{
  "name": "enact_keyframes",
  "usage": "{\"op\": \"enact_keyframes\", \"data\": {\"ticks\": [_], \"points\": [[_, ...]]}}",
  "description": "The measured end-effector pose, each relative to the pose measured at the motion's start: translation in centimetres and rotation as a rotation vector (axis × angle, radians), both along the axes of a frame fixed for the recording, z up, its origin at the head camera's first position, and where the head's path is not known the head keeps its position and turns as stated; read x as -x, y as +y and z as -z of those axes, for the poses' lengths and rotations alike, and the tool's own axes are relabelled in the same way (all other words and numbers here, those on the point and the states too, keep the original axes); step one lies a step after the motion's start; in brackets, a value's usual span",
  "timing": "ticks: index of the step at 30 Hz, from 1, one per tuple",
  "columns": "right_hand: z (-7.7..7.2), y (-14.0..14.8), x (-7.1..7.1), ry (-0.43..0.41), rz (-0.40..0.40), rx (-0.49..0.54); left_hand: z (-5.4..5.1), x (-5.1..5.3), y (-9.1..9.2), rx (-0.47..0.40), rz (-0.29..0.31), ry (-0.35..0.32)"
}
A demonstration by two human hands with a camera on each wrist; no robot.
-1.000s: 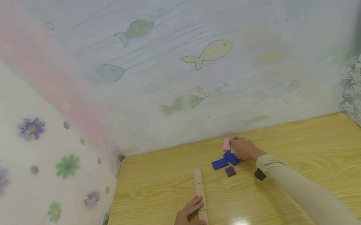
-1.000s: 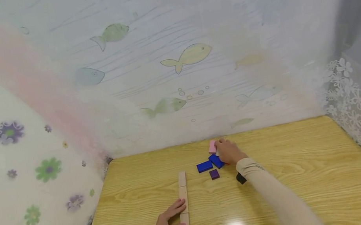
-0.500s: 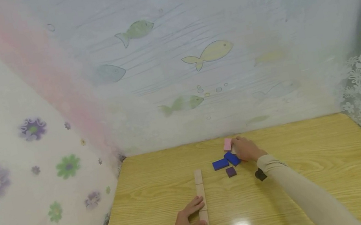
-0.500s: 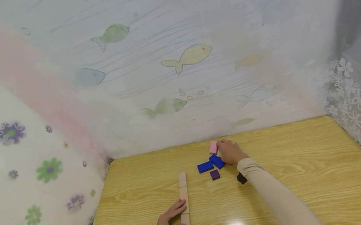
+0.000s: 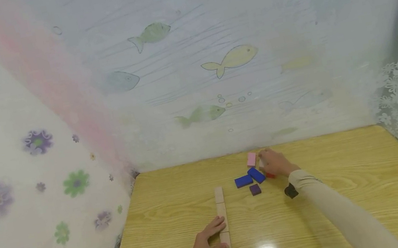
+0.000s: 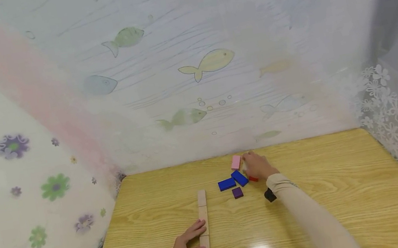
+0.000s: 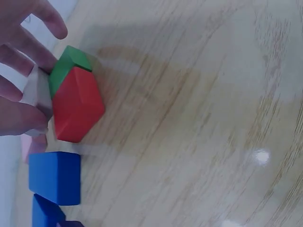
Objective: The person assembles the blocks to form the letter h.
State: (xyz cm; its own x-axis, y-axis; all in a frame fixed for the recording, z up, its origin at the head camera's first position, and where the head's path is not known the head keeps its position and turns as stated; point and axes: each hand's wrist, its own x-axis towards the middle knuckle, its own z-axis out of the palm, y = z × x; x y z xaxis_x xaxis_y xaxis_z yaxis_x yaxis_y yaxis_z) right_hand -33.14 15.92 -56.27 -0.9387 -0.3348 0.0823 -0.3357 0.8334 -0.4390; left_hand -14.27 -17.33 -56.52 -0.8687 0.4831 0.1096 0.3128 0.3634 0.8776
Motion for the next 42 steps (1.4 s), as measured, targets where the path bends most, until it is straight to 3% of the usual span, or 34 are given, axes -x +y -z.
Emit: {"op": "enact_keyframes", "data": {"ticks": [7, 11, 16, 24, 27, 30, 34, 42], "points": [[-0.8, 0.5, -0.1, 0.026, -0.019, 0.073, 2.8, 0.8, -0.4, 0.018, -0.009, 0.029], [-1.0, 0.6, 0.0, 0.055, -0.044, 0.058, 3.6, 1.0, -0.7, 0.018, -0.004, 0.044], [-1.9, 0.5, 0.1, 0.100, -0.094, 0.052, 3.7, 1.0, -0.9, 0.004, 0.000, 0.042], [-3.1, 0.5, 0.2, 0.195, -0.229, 0.168, 3.7, 1.0, -0.9, 0.031, 0.001, 0.040], [-4.0, 0.0, -0.2, 0.194, -0.221, 0.152, 3.5, 1.0, -0.9, 0.046, 0.005, 0.036], [-5.3, -0.8, -0.8, 0.142, -0.189, 0.106, 3.4, 1.0, -0.9, 0.055, 0.011, 0.035], [-6.3, -1.5, -1.3, 0.135, -0.205, 0.110, 3.3, 1.0, -0.9, 0.061, 0.017, 0.029], [-7.1, -2.6, -1.5, 0.150, -0.244, 0.120, 3.6, 1.1, -0.8, 0.076, 0.017, 0.034]]}}
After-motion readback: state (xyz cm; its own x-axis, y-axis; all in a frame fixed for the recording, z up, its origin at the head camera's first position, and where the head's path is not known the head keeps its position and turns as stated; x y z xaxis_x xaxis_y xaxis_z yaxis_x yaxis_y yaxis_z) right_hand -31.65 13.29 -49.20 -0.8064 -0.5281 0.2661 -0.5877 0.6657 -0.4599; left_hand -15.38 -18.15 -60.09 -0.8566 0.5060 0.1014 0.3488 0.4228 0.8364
